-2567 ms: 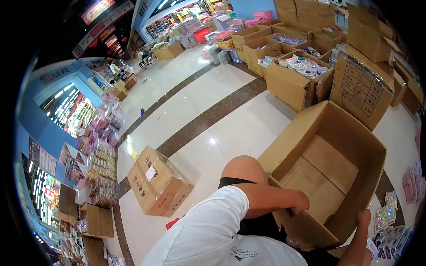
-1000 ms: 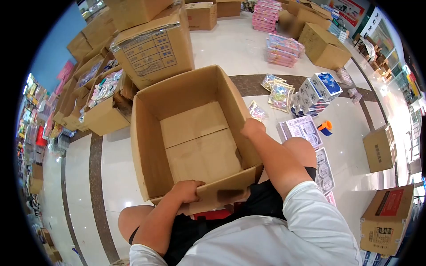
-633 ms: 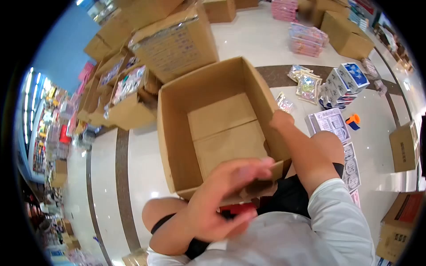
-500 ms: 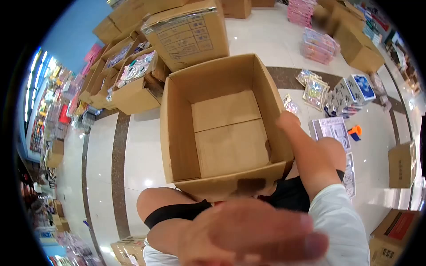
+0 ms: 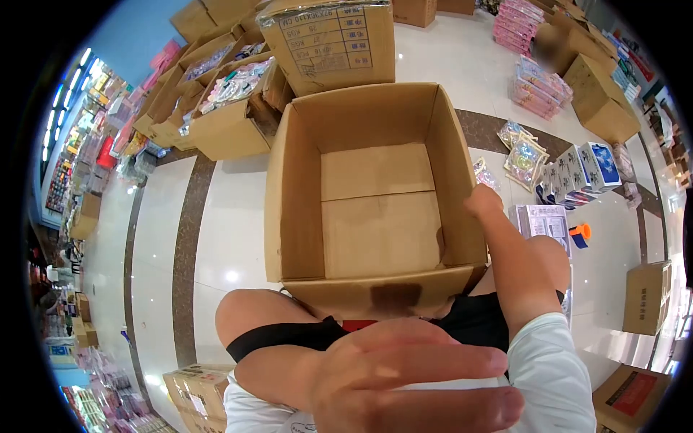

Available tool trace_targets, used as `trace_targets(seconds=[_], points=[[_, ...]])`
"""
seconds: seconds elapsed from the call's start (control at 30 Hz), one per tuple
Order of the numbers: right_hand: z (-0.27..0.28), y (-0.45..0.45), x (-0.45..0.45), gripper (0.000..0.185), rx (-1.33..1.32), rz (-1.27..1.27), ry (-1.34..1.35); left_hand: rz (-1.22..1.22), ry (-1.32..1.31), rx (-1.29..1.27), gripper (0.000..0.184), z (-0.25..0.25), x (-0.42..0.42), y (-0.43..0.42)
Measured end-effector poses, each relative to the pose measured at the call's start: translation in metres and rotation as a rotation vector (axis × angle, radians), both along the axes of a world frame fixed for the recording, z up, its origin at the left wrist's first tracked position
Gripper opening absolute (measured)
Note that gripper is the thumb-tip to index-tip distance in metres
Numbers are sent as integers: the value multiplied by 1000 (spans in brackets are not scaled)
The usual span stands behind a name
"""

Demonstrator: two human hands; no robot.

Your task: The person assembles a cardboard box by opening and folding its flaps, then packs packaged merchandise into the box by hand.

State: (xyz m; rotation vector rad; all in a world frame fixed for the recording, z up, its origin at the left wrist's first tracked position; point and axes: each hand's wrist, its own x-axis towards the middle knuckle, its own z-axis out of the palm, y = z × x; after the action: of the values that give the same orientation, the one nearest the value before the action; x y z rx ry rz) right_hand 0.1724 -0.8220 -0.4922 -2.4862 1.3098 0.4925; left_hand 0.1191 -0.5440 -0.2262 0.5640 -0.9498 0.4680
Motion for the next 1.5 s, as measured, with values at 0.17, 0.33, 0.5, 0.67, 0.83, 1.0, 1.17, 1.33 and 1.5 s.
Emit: trace_targets(seconds=[0.17, 0.33, 0.5, 0.67, 0.83, 1.0, 1.17, 1.33, 1.5], points=[[1, 1, 2, 38, -29, -27, -7, 63, -51, 406, 35, 3, 24, 52], [3, 1, 4, 40, 20, -47, 3, 69, -219, 795, 26, -4, 35, 56], [-10, -9, 1, 47, -1, -6, -36, -84, -414, 294, 50, -16, 55, 42], [-3, -2, 0, 48, 23, 2, -20, 254, -414, 667, 19, -12, 51, 63], [-1, -3, 3, 43, 13, -41, -18, 334, -456, 849, 33, -5, 61, 69], [-4, -4, 2, 43, 14, -13, -17, 380, -392, 856, 36, -1, 62, 76], [-10, -9, 2, 42, -2, -2, -8, 391, -333, 942, 44, 7, 59, 81], [-10, -9, 2, 43, -26, 28, -5, 400, -278, 1000, 41, 9, 58, 80], [-12, -11, 2, 43, -32, 35, -3, 415, -270, 1068, 37, 16, 57, 82]])
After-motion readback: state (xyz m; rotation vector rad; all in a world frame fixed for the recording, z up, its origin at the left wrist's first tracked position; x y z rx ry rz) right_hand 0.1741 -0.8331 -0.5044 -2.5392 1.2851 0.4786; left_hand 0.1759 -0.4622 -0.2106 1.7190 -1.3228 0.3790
